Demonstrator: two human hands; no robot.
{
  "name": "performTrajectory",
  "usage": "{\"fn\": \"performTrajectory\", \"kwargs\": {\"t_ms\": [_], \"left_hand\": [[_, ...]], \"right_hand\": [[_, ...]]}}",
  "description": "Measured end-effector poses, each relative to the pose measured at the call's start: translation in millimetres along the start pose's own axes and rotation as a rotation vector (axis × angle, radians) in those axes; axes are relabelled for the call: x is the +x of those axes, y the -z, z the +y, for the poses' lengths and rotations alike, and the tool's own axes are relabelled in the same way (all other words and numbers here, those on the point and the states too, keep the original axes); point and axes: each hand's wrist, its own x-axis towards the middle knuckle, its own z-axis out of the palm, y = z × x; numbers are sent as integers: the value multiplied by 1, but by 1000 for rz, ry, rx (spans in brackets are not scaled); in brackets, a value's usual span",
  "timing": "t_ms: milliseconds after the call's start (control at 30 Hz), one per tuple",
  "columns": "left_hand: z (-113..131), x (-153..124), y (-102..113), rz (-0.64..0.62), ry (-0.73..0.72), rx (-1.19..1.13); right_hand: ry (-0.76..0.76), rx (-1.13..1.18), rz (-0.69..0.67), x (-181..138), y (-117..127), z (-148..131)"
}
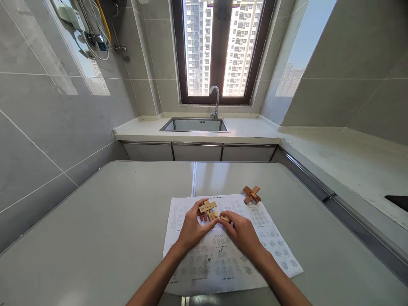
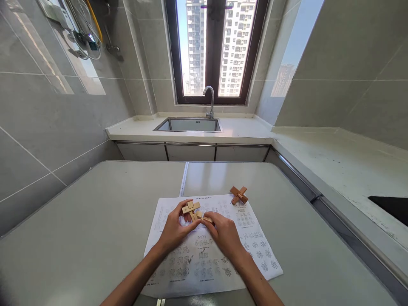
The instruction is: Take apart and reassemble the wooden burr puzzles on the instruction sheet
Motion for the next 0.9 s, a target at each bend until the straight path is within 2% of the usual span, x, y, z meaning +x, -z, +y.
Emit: {"fn": "performTrajectory", "kwargs": {"t_ms": [167, 400, 533, 667, 900], "left_hand": [[-1, -3, -2, -38, -59, 122], [-3, -3, -2, -37, -96, 121], [-2, -3, -2, -82, -114, 129], [-1, -2, 1, -118, -130, 107], [-1, 0, 3, -122, -74, 90]], "right_hand": [[15, -24, -1, 1, 0, 0], [11, 57, 69, -1, -6, 2], [84, 115, 68, -1, -3, -1], [109, 78, 63, -1, 0, -3], [67, 145, 73, -3, -6, 0]]}}
